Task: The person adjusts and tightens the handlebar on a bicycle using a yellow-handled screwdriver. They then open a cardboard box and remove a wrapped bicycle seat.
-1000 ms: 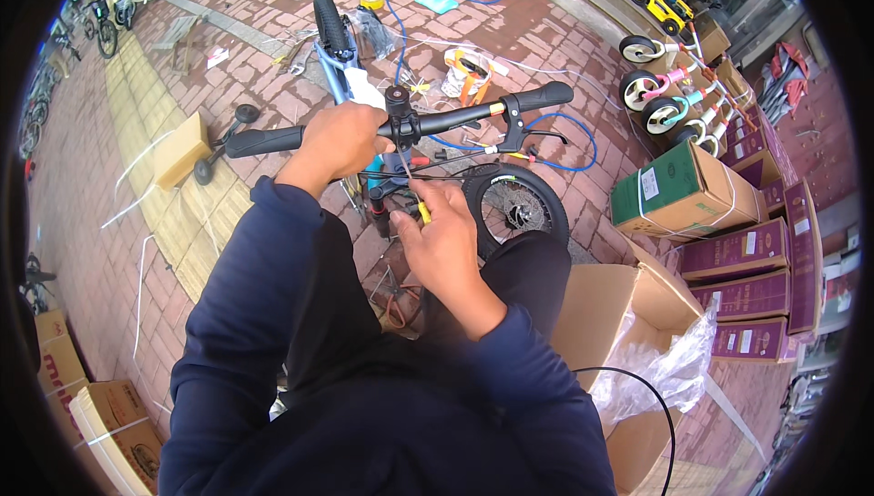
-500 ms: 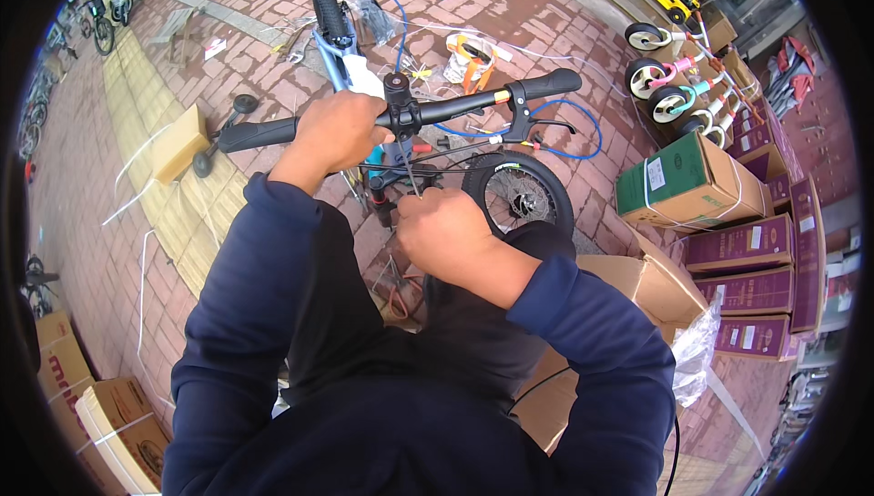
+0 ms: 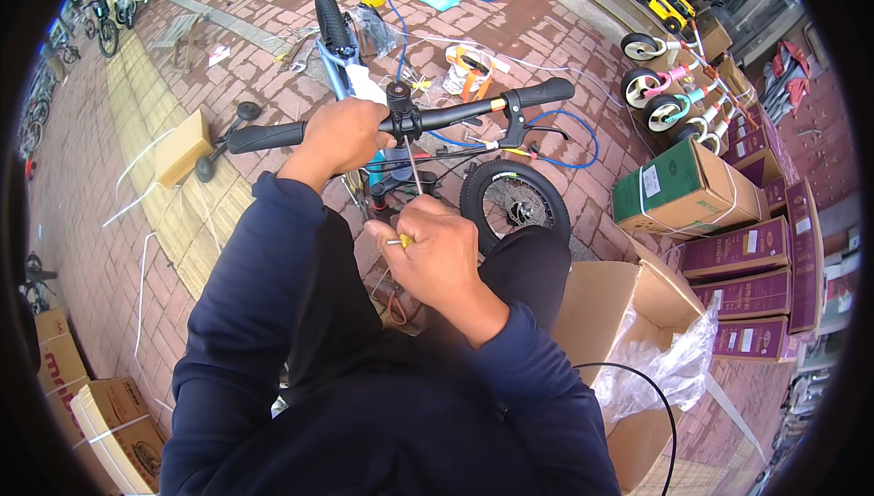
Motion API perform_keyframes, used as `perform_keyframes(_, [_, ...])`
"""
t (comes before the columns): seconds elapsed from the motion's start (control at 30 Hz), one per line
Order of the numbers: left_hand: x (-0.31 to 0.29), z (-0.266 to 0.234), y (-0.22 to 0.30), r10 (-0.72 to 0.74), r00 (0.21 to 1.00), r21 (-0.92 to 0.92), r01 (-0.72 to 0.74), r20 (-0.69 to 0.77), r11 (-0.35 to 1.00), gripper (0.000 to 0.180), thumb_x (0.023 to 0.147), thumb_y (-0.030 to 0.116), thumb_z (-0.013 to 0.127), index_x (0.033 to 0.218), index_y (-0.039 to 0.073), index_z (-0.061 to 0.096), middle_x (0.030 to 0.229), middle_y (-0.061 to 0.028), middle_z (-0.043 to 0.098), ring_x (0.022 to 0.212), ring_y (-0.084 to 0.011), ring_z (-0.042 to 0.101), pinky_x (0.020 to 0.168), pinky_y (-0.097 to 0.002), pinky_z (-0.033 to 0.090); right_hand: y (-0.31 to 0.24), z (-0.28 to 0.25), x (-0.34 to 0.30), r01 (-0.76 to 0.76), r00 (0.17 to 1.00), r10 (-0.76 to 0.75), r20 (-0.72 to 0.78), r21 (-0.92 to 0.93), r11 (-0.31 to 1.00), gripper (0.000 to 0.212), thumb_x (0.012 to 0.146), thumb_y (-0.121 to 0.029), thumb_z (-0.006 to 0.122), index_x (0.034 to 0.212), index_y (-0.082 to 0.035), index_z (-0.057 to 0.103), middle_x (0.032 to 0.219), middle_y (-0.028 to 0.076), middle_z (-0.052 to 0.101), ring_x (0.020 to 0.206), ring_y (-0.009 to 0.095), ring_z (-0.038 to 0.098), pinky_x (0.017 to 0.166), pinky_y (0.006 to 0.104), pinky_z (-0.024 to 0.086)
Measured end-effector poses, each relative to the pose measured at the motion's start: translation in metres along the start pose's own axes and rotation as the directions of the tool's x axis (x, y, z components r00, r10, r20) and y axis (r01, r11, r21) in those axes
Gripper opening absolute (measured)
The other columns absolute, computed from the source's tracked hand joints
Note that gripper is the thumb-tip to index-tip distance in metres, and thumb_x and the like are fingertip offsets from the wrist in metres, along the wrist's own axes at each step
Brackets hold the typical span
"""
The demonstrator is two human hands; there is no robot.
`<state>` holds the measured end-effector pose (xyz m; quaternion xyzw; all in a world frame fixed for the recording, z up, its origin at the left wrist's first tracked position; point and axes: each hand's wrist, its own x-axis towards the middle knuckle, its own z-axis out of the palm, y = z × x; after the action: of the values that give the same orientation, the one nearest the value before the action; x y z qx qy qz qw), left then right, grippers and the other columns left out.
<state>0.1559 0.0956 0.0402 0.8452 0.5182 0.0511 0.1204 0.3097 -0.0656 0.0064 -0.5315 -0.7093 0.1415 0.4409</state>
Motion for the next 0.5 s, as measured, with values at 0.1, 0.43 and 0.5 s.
perform_keyframes(0.1, [0.001,0.001,-0.001,0.007,1.0,0.0,-0.007,0.011,1.0,0.033,0.095,0.037,0.079,0.111,0.008,0.076,0.103,-0.0179,0.078,0.105,-0.0391,0.074,0.09,-0.0516,0.057,0.008,-0.006,0.008,-0.076,0.997,0.076,0.004,-0.076,0.994,0.043,0.083,-0.019,0.09,0.063,-0.001,0.056,0.069,0.013,0.06,0.059,0.035,0.06,0.054,0.0433,0.046])
perform_keyframes(0.43, [0.001,0.001,0.0,0.005,1.0,-0.004,-0.005,0.004,1.0,0.034,0.095,0.038,0.078,0.112,0.008,0.076,0.103,-0.018,0.078,0.104,-0.0393,0.074,0.089,-0.0519,0.057,0.029,-0.014,0.018,-0.093,0.994,0.092,0.06,0.018,0.995,0.041,0.085,-0.015,0.086,0.061,0.001,0.056,0.064,0.013,0.059,0.055,0.031,0.055,0.053,0.0417,0.043])
perform_keyframes(0.5, [0.001,0.001,-0.001,0.004,1.0,0.001,-0.004,-0.004,1.0,0.035,0.095,0.038,0.078,0.113,0.009,0.076,0.103,-0.018,0.078,0.104,-0.0393,0.074,0.088,-0.052,0.057,0.031,-0.017,0.022,-0.089,0.992,0.088,0.094,0.007,0.996,0.04,0.084,-0.018,0.086,0.062,0.0,0.058,0.065,0.015,0.059,0.057,0.036,0.058,0.055,0.0443,0.046])
